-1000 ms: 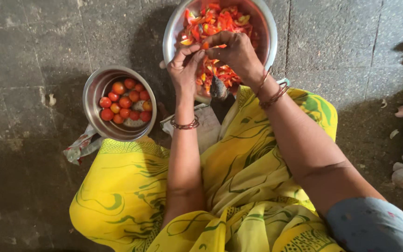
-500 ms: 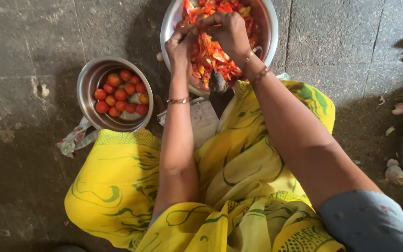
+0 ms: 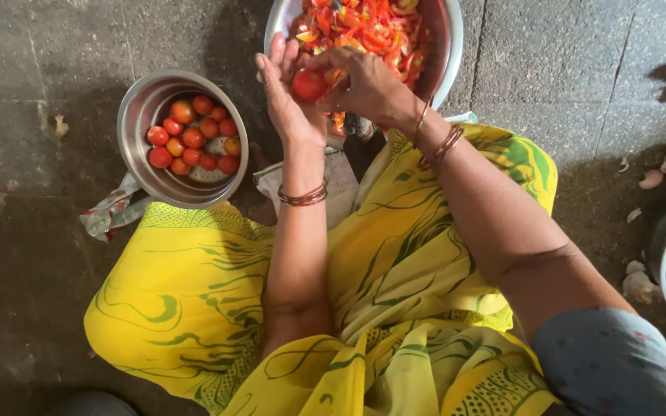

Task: The person sits on the floor and uses a traditional blade tool to cut small tomatoes into pieces. The cut pieces are collected in a metal bowl while whole tomatoes are kept in a separate colander.

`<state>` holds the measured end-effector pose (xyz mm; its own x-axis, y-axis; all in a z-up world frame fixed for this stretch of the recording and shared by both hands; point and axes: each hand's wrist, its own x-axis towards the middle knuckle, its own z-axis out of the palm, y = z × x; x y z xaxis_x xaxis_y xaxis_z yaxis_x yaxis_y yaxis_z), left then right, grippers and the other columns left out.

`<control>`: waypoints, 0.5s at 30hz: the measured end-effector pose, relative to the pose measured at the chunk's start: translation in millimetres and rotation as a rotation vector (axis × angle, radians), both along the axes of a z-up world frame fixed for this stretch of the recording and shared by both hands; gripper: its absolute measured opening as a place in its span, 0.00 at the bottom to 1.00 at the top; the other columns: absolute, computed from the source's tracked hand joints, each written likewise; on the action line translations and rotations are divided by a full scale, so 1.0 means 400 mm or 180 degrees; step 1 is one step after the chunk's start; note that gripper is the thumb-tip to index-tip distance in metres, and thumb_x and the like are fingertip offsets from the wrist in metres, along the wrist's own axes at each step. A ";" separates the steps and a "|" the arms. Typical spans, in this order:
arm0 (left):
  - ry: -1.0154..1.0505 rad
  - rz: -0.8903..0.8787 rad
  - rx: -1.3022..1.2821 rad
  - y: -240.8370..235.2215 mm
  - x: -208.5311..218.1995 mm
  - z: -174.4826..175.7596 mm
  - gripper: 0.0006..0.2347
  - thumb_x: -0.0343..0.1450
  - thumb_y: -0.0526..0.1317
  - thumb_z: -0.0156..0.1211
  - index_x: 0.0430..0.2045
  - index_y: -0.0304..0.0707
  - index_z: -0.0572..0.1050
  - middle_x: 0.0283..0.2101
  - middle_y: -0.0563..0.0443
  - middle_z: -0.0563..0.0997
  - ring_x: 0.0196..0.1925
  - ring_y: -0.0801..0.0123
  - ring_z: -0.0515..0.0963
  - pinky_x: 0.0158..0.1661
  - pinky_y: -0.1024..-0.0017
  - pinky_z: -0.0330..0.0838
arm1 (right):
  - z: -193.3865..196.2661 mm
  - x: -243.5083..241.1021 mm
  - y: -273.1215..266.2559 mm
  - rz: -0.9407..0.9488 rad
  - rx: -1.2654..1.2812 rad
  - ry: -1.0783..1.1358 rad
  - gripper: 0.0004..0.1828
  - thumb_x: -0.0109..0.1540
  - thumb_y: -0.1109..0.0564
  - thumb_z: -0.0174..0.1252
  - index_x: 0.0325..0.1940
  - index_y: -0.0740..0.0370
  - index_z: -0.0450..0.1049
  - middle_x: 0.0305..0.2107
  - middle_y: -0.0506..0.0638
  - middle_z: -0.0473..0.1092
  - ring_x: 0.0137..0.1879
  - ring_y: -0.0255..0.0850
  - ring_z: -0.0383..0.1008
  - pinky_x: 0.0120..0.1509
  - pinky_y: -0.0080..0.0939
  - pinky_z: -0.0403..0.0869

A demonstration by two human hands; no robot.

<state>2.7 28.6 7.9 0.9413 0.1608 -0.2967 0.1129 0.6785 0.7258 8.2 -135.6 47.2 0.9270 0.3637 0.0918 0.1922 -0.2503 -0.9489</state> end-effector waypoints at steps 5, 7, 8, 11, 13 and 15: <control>-0.0343 -0.0528 0.0064 -0.027 -0.015 0.086 0.27 0.76 0.57 0.54 0.64 0.39 0.69 0.64 0.52 0.72 0.65 0.67 0.73 0.65 0.63 0.68 | 0.046 0.004 -0.034 -0.0181 0.0449 0.0630 0.25 0.59 0.59 0.69 0.60 0.63 0.75 0.48 0.49 0.78 0.44 0.35 0.79 0.48 0.37 0.79; -0.0366 -0.0736 0.0460 -0.027 -0.014 0.094 0.23 0.78 0.51 0.59 0.62 0.33 0.72 0.60 0.51 0.75 0.63 0.68 0.74 0.63 0.64 0.69 | 0.059 0.007 -0.057 -0.0305 0.0868 0.1179 0.24 0.61 0.58 0.67 0.60 0.65 0.73 0.47 0.50 0.76 0.43 0.34 0.76 0.45 0.36 0.78; -0.0402 -0.0813 0.0747 -0.025 -0.015 0.093 0.21 0.77 0.47 0.61 0.62 0.33 0.72 0.58 0.51 0.76 0.61 0.69 0.74 0.62 0.67 0.69 | 0.063 0.012 -0.063 -0.0384 0.1053 0.1332 0.21 0.63 0.57 0.64 0.59 0.66 0.72 0.46 0.50 0.76 0.43 0.34 0.78 0.45 0.36 0.79; -0.0448 -0.0907 0.1199 -0.031 -0.020 0.082 0.18 0.75 0.37 0.66 0.60 0.33 0.74 0.54 0.51 0.79 0.55 0.72 0.77 0.60 0.72 0.71 | 0.068 0.017 -0.073 -0.0590 0.1357 0.1637 0.17 0.67 0.55 0.59 0.57 0.68 0.72 0.44 0.50 0.77 0.45 0.34 0.81 0.46 0.35 0.83; -0.0363 -0.0796 0.0918 -0.047 -0.027 0.071 0.17 0.73 0.32 0.67 0.58 0.32 0.75 0.53 0.49 0.80 0.53 0.72 0.79 0.58 0.73 0.73 | 0.066 0.012 -0.079 -0.0691 0.1185 0.1672 0.18 0.67 0.55 0.57 0.59 0.66 0.73 0.44 0.50 0.78 0.46 0.32 0.81 0.47 0.34 0.83; -0.0496 -0.0783 0.0778 -0.061 -0.022 0.060 0.17 0.74 0.32 0.67 0.58 0.33 0.76 0.53 0.47 0.81 0.53 0.71 0.80 0.59 0.73 0.74 | 0.059 0.013 -0.087 -0.0565 0.1342 0.1397 0.19 0.68 0.56 0.59 0.61 0.67 0.73 0.47 0.50 0.77 0.48 0.33 0.80 0.52 0.34 0.82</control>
<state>-6.1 4.3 32.0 0.9914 -0.0273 -0.1278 0.1264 0.4497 0.8842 13.4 -170.4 70.7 0.9537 0.2166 -0.2087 -0.2473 0.1698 -0.9539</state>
